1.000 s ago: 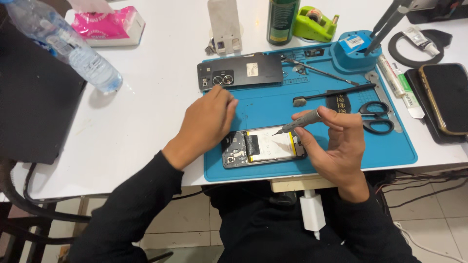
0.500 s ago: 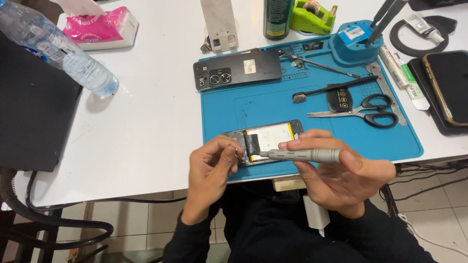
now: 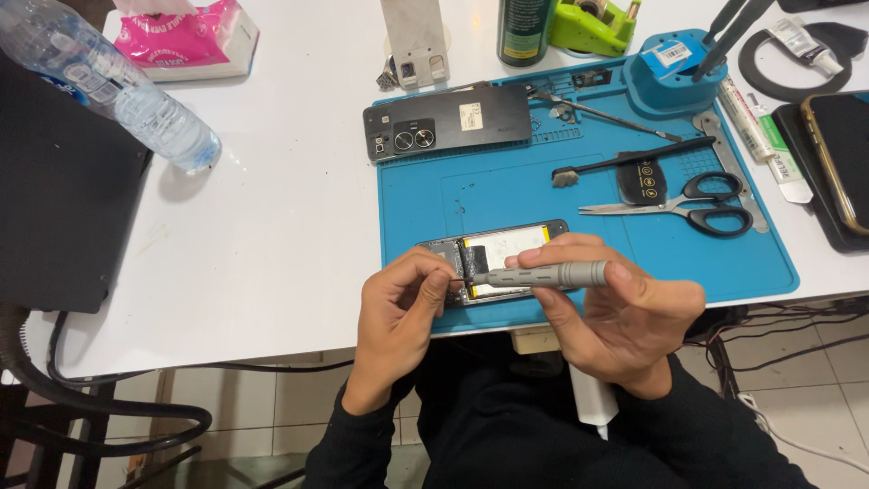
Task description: The person repairs a smartphone at a workbench. They hold the opened phone, use a spudger to pry at the battery and internal components, brush debris from the board, and use a precision screwdriver to unscrew and work on the phone's internals on a blue repair mat.
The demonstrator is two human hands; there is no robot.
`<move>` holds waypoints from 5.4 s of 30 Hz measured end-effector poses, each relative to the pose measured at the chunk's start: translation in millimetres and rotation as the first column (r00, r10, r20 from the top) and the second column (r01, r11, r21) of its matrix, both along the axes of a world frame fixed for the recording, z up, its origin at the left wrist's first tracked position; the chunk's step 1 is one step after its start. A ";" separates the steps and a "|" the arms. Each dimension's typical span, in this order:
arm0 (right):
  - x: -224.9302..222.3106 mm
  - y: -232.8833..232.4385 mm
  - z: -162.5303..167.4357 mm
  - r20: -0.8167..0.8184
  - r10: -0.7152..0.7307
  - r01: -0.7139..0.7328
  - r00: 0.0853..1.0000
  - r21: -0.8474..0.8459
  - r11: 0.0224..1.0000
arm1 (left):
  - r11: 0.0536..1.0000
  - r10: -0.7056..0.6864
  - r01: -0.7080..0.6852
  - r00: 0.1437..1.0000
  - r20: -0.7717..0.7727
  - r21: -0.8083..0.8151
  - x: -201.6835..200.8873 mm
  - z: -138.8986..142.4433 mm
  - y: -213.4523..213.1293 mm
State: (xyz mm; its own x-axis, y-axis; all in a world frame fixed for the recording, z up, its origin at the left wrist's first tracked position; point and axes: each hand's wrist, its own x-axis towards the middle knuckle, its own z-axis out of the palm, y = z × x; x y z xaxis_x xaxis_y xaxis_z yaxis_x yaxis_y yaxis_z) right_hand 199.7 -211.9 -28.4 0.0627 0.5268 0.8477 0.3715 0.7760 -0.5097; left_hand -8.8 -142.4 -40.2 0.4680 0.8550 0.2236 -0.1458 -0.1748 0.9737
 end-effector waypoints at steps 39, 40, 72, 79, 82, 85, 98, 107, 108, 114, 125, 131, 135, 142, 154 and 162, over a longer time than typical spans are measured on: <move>-8.1 15.8 21.9 0.301 0.234 -0.194 0.925 -0.157 0.968 | 0.877 0.271 -0.050 0.873 -0.406 0.478 -24.3 20.4 -21.9; -8.2 15.7 22.4 0.305 0.232 -0.192 0.924 -0.156 0.969 | 0.876 0.275 -0.054 0.873 -0.404 0.479 -23.5 19.8 -22.0; -22.5 5.6 18.6 0.406 0.042 -0.001 0.913 -0.103 0.995 | 0.793 0.128 0.356 0.695 -0.707 0.493 -8.4 54.2 108.4; -12.6 3.5 9.2 0.439 0.111 -0.061 0.892 -0.128 0.990 | 0.624 0.104 0.485 0.725 -0.681 0.612 27.1 39.1 146.7; -11.6 -0.9 9.4 0.488 -0.017 0.101 0.873 -0.147 0.984 | 0.646 0.082 0.491 0.718 -0.692 0.585 36.2 34.4 148.0; -7.3 -0.3 13.9 0.389 0.086 -0.049 0.917 -0.105 0.993 | 0.643 0.077 0.462 0.755 -0.651 0.611 37.7 30.3 147.8; -15.0 5.4 26.4 0.438 0.160 -0.087 0.885 -0.182 0.979 | 0.455 0.134 0.381 0.865 -0.484 0.805 43.9 2.6 146.3; -0.5 10.7 9.3 0.311 0.102 -0.083 0.945 -0.074 0.994 | 0.553 0.265 0.234 0.861 -0.435 0.800 26.1 40.2 111.9; 4.4 9.7 7.9 0.256 0.085 -0.069 0.963 -0.072 0.995 | 0.555 0.266 0.233 0.860 -0.435 0.799 21.4 45.6 98.8; 11.8 16.9 -10.1 -0.008 0.019 -0.020 1.000 -0.037 0.999 | 0.865 0.116 0.143 0.876 -0.468 0.481 -8.4 52.0 23.0; -3.3 16.8 -21.0 -0.049 0.057 -0.054 0.997 0.054 0.997 | 0.967 0.212 -0.188 0.968 -0.134 0.172 12.8 9.6 -0.5; -3.1 15.2 -23.9 -0.097 0.031 -0.028 0.995 0.034 0.999 | 0.951 0.241 -0.194 0.953 -0.186 0.241 5.2 6.4 -1.7; -2.4 15.9 -22.3 -0.062 0.037 -0.036 0.997 0.022 0.999 | 0.960 0.231 -0.191 0.954 -0.192 0.204 5.1 6.6 -1.4; -2.3 12.7 -19.8 -0.093 0.090 -0.094 0.992 -0.038 0.995 | 0.963 0.198 -0.157 0.964 -0.177 0.220 5.4 7.6 -0.4; -0.3 13.9 -21.6 -0.060 0.099 -0.102 0.993 -0.048 0.994 | 0.973 0.163 -0.125 0.966 -0.199 0.192 4.2 9.4 0.6; -0.7 14.3 -21.9 -0.051 0.084 -0.086 0.995 -0.032 0.996 | 0.972 0.168 -0.126 0.964 -0.206 0.200 3.9 10.1 0.8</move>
State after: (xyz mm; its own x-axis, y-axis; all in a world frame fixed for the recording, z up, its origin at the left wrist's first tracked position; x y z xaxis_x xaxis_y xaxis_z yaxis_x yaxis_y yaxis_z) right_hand 199.0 -197.6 -50.4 0.0584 0.5607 0.8260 0.2786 0.7854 -0.5528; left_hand -4.9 -141.6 -30.0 0.3954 0.8718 0.2892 0.1089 -0.3572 0.9277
